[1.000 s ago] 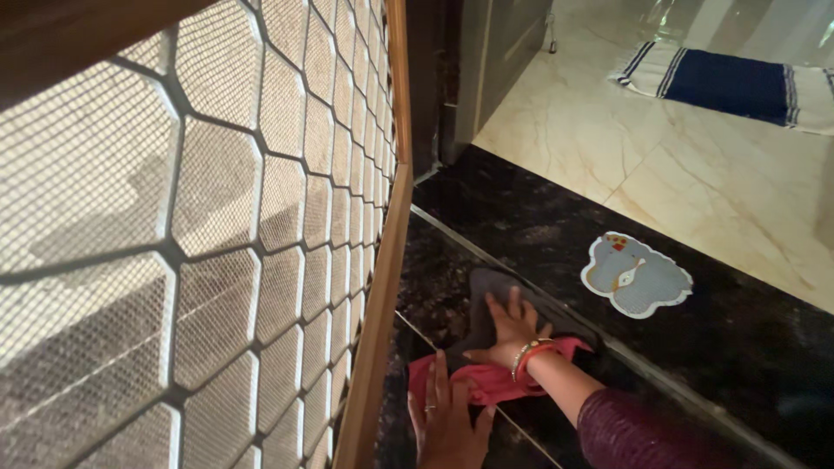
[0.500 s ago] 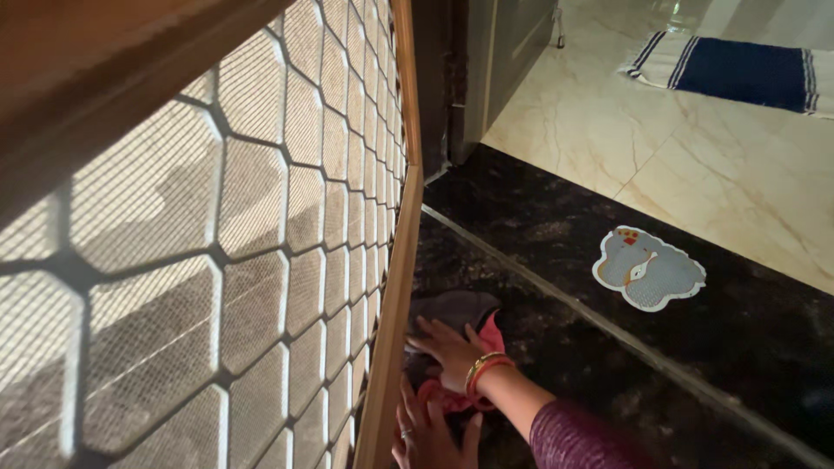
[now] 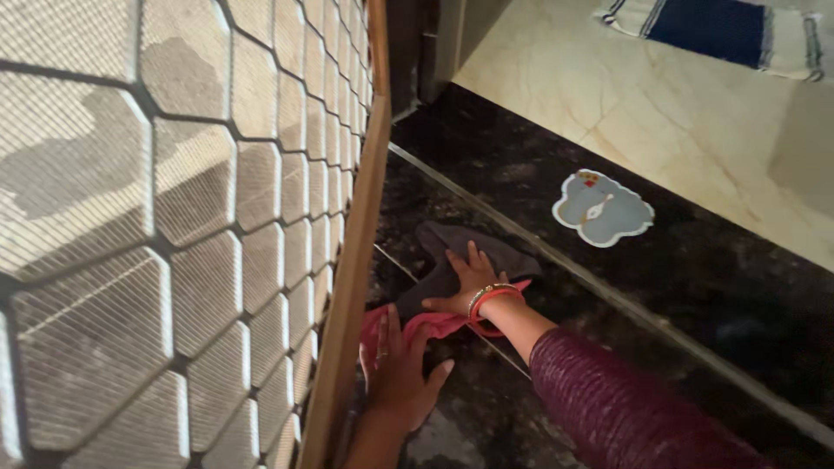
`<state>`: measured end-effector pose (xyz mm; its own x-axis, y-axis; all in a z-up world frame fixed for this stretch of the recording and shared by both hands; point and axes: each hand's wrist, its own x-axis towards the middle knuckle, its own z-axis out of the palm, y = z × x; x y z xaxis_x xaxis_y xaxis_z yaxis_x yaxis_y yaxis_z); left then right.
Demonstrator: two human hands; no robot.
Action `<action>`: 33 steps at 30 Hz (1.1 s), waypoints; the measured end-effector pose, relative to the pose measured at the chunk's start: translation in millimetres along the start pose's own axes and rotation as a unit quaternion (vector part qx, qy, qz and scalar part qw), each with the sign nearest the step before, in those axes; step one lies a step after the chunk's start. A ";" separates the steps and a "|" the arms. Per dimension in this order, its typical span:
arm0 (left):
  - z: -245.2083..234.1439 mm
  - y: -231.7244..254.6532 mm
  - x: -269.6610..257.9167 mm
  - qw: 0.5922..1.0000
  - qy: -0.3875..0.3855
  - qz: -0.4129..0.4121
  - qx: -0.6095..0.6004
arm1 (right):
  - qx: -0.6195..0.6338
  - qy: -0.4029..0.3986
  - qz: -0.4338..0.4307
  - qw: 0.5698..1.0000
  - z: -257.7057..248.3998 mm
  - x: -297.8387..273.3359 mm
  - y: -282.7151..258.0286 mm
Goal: The person wets a cloth in a bucket of water and wrings it out. They then use the damp cloth to wipe the tiled floor near a doorway and a wall, moving the cloth back and forth to clean the surface.
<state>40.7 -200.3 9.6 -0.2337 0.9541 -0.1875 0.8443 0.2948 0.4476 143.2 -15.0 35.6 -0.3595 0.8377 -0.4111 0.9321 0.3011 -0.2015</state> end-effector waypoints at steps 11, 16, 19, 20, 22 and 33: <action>1.5 22.5 0.2 0.979 -0.123 0.136 0.087 | 0.007 0.027 0.044 0.999 20.5 -37.6 94.4; 11.8 14.5 23.8 0.971 -0.175 0.154 0.049 | 0.013 0.059 0.052 0.997 36.2 -21.8 106.5; 9.4 11.1 34.8 0.967 -0.172 0.184 0.041 | 0.004 0.069 0.041 0.997 40.5 -8.5 110.0; 8.5 15.0 33.8 0.967 -0.180 0.169 0.057 | 0.000 0.073 0.033 0.997 39.4 -5.2 109.1; 3.3 28.5 25.1 0.967 -0.193 0.137 0.088 | 0.000 0.069 0.029 0.997 29.9 -4.9 103.3; -7.3 123.3 35.0 0.966 -0.244 0.071 0.054 | -0.070 0.081 0.010 0.994 -22.8 -48.2 125.6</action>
<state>133.1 -130.2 64.6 0.1205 0.8375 -0.5329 0.9024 0.1313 0.4104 278.6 -7.2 50.4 -0.3393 0.9031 -0.2631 0.9402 0.3347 -0.0637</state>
